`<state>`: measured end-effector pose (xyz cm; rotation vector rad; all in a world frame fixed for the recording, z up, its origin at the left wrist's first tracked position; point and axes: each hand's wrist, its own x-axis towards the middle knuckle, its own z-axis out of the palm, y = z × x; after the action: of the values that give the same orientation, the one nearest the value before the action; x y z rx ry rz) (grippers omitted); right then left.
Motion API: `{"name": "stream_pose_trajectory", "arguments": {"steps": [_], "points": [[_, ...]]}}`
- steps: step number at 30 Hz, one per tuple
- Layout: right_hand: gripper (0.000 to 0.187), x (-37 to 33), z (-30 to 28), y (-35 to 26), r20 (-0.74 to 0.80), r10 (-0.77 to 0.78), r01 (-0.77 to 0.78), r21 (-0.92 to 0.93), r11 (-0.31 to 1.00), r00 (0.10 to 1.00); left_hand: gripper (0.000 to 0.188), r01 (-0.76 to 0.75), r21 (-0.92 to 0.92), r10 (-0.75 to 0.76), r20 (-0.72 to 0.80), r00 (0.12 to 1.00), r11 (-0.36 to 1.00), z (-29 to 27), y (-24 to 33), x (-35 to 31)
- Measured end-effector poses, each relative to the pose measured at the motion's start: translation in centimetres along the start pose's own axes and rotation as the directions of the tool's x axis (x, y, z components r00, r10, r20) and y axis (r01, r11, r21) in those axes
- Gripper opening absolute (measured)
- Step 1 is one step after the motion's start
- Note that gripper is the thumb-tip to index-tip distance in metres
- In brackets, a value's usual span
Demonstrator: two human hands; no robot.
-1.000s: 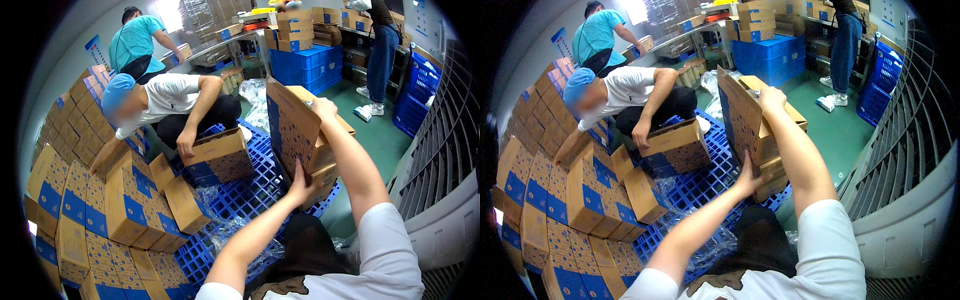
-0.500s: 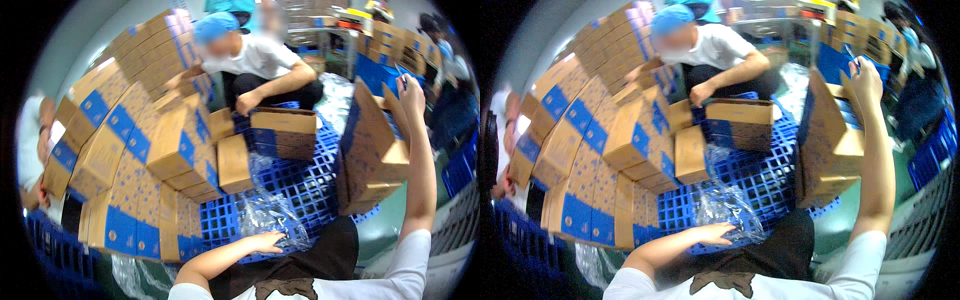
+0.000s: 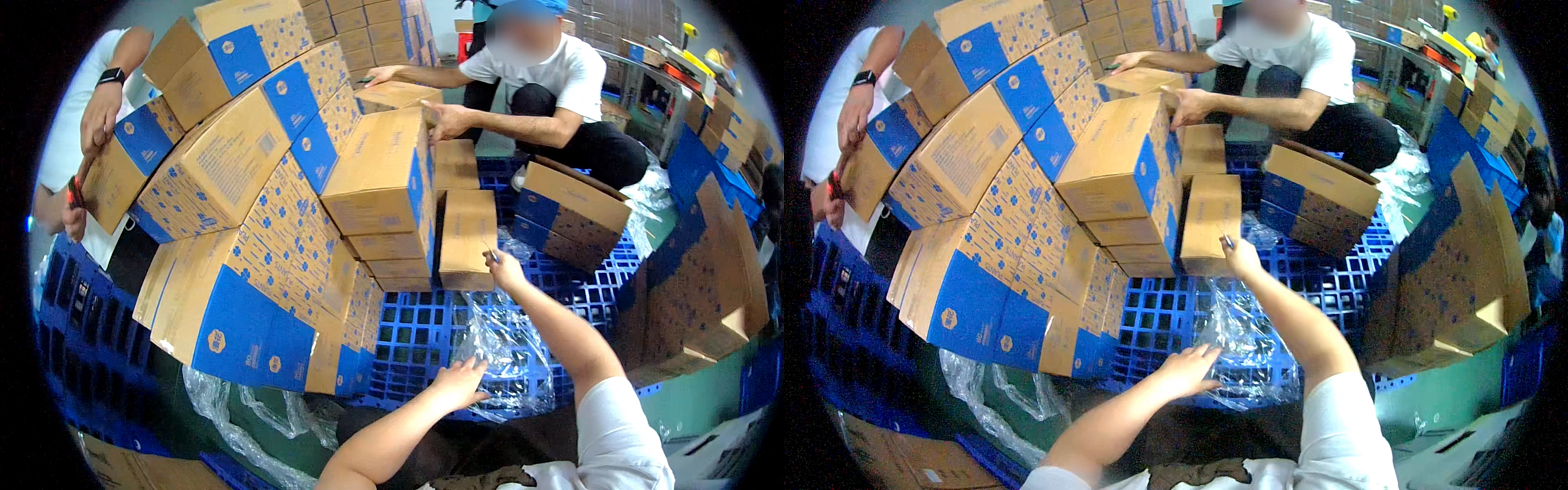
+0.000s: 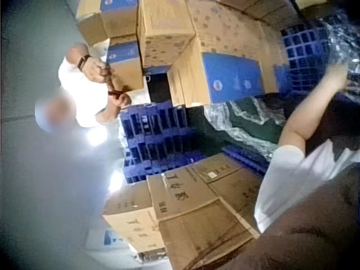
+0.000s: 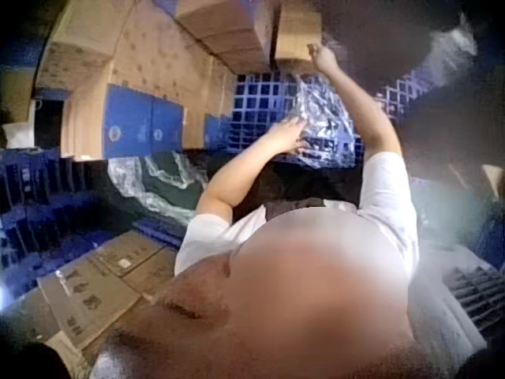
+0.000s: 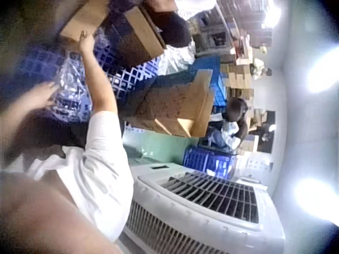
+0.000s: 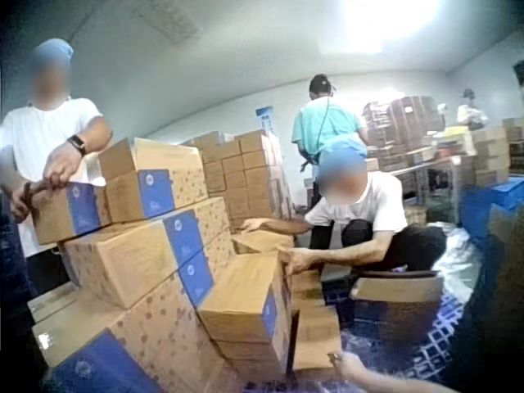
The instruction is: The person uses a utility knife to cut open tape on cardboard boxes, unfolds the flaps, and handles the bottled contents while working on a blue plastic pallet.
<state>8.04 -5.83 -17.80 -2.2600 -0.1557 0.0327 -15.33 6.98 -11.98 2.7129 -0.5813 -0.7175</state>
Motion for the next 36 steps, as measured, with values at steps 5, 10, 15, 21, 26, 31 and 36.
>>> {"name": "stream_pose_trajectory", "arguments": {"steps": [5,10,15,21,26,31,36], "points": [[0.027,2.2,8.7,-4.4,-0.15,-0.109,0.165,0.434,0.886,0.983,0.078,0.19,0.017,-0.189,-0.071,0.979,0.982,-2.5,-3.1,-1.1],[0.037,5.8,10.3,1.6,-0.234,0.441,-0.406,0.184,0.895,0.866,0.084,0.223,-0.183,-0.258,-0.195,0.946,0.958,-1.6,-6.4,0.0],[0.051,4.1,11.4,13.1,-0.325,0.313,-0.231,0.268,0.935,0.892,0.081,0.081,-0.56,-0.32,-0.343,0.883,0.824,0.4,-8.3,5.4],[0.049,2.0,11.5,11.3,-0.287,0.232,-0.098,0.413,0.905,0.93,0.082,0.143,-0.794,-0.551,-0.269,0.79,0.591,1.1,-17.1,16.9],[0.05,-9.6,13.7,10.7,-0.136,0.316,-0.343,-0.329,0.88,0.939,0.105,0.24,-0.637,-0.596,-0.431,0.677,0.733,0.3,-17.3,22.3],[0.034,-12.2,11.9,16.3,-0.176,-0.169,0.047,-0.547,0.836,0.97,0.113,0.374,-0.561,-0.663,-0.506,0.552,0.739,0.9,-13.1,25.2],[0.029,-13.6,11.1,13.4,-0.143,0.048,-0.09,-0.305,0.948,0.989,0.107,0.404,-0.863,-0.891,-0.109,0.44,0.305,8.4,-10.0,22.2]]}}
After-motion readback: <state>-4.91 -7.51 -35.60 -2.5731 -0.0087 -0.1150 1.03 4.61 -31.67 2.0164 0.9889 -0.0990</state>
